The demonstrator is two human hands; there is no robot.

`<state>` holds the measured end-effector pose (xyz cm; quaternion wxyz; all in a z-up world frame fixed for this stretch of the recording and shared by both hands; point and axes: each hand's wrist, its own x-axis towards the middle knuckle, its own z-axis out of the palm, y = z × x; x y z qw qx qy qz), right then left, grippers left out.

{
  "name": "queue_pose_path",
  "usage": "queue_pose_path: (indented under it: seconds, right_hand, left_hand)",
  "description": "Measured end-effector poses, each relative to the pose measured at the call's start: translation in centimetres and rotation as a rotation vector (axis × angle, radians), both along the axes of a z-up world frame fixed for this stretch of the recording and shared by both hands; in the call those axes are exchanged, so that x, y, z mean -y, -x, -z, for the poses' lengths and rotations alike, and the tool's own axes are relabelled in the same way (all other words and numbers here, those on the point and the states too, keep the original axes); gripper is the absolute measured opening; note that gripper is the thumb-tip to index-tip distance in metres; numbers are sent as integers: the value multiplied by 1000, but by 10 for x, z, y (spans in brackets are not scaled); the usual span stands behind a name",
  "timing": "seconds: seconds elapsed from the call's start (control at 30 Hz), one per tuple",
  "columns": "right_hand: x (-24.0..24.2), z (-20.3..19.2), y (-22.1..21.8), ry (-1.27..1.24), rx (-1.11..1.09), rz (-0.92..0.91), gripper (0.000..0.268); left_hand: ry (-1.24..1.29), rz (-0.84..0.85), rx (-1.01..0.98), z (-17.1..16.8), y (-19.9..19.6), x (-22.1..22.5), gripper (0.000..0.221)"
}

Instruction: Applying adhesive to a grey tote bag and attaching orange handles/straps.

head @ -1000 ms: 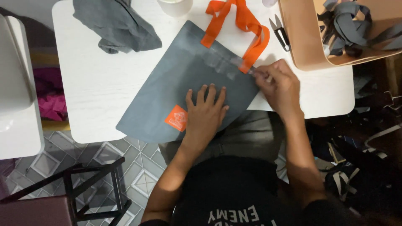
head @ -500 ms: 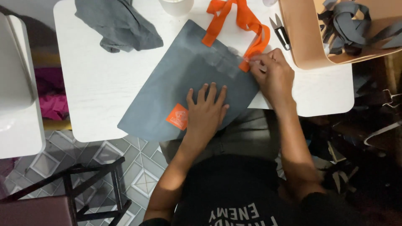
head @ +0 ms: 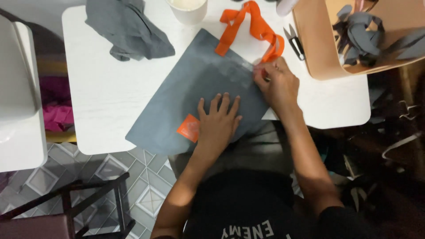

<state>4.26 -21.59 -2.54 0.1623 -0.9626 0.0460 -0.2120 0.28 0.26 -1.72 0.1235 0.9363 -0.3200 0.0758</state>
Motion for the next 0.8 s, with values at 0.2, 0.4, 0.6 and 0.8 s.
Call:
queue_pose_path:
  seconds: [0.2, 0.4, 0.6, 0.8]
  right_hand:
    - [-34, -63, -64, -135, 133, -316, 22]
    - [-64, -27, -243, 261, -161, -82, 31]
    - [-91, -9, -302, 616, -177, -164, 18]
    - [-76, -16, -276, 318, -223, -236, 9]
  left_hand:
    - [-78, -69, 123, -6, 2, 2, 49]
    - [-69, -76, 101, 1, 1, 2, 55]
    - [-56, -87, 137, 3, 3, 4, 51]
    - [-106, -87, 122, -2, 3, 6, 52]
